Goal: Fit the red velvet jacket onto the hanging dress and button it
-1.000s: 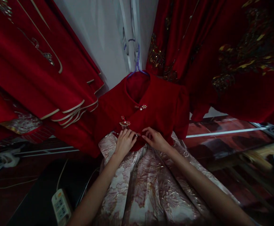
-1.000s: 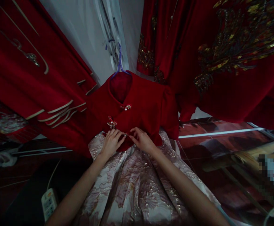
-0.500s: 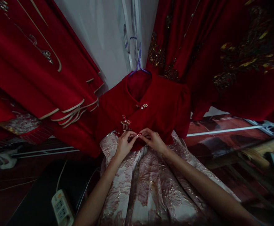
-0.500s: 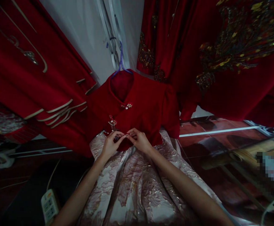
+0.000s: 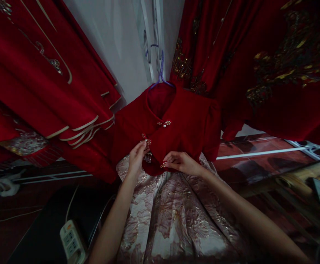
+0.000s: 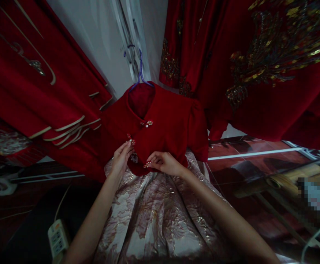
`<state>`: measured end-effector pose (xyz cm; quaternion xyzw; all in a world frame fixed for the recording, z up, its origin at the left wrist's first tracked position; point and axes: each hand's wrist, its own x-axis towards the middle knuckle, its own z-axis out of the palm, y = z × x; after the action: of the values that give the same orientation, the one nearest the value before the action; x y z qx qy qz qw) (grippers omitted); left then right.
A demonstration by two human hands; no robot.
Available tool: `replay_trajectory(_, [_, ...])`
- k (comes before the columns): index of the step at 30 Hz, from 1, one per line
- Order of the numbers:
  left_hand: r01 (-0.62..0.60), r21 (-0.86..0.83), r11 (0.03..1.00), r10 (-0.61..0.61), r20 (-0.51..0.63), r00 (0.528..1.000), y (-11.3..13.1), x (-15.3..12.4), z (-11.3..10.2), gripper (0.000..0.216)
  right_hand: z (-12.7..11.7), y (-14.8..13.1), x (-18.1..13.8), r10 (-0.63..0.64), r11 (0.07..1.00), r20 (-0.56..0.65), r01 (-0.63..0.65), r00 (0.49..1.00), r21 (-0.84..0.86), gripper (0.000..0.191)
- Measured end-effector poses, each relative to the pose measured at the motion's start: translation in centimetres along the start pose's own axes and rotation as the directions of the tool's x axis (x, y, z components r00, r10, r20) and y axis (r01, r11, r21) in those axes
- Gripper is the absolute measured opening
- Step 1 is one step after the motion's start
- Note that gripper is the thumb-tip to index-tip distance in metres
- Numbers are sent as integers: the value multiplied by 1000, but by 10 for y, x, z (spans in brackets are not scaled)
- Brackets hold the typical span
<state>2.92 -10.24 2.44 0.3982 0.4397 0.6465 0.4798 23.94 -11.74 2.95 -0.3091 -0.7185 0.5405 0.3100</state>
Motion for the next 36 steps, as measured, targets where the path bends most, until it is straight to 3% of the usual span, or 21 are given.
replay_trajectory(7, [54,-146,988,-48,40,998,8,4,3,31,1,-4,-2,-3,1000,17,3,1000,-4,30])
replay_trajectory(14, [48,-133,990,-63,-108,992,8,6,18,27,2,-9,-2,-15,1000,19,15,1000,-3,32])
replay_trajectory(17, [82,-47,996,-83,-23,996,16,6,31,29,-5,-13,-5,-21,999,52,23,998,-45,32])
replay_trajectory(18, [47,26,999,-47,21,999,21,5,36,30,-8,-15,-7,-17,998,84,22,996,-59,31])
replay_trajectory(20, [-144,199,969,126,100,987,36,5,48,29,-16,-19,-10,4,997,160,9,987,-82,29])
replay_trajectory(22, [-407,386,828,358,196,913,53,4,59,24,-22,-24,-14,25,996,219,-6,975,-88,27])
replay_trajectory(24, [-600,558,573,499,344,796,68,6,68,25,-28,-28,-18,34,995,255,-10,966,-96,26])
replay_trajectory(26, [-692,659,295,530,490,692,80,11,73,27,-34,-32,-22,41,992,281,-6,959,-124,24])
replay_trajectory(28, [-734,673,95,509,601,616,87,18,75,28,-41,-34,-26,60,986,282,-13,958,-166,23])
replay_trajectory(30, [-770,638,-7,463,685,563,92,25,76,27,-49,-34,-30,85,980,273,-30,958,-199,22])
replay_trajectory(32, [-797,602,-50,429,734,527,95,30,75,26,-57,-34,-32,103,973,262,-42,960,-227,22])
replay_trajectory(36, [-801,598,-22,457,719,524,96,33,73,23,-64,-35,-33,133,954,218,-65,967,-293,22])
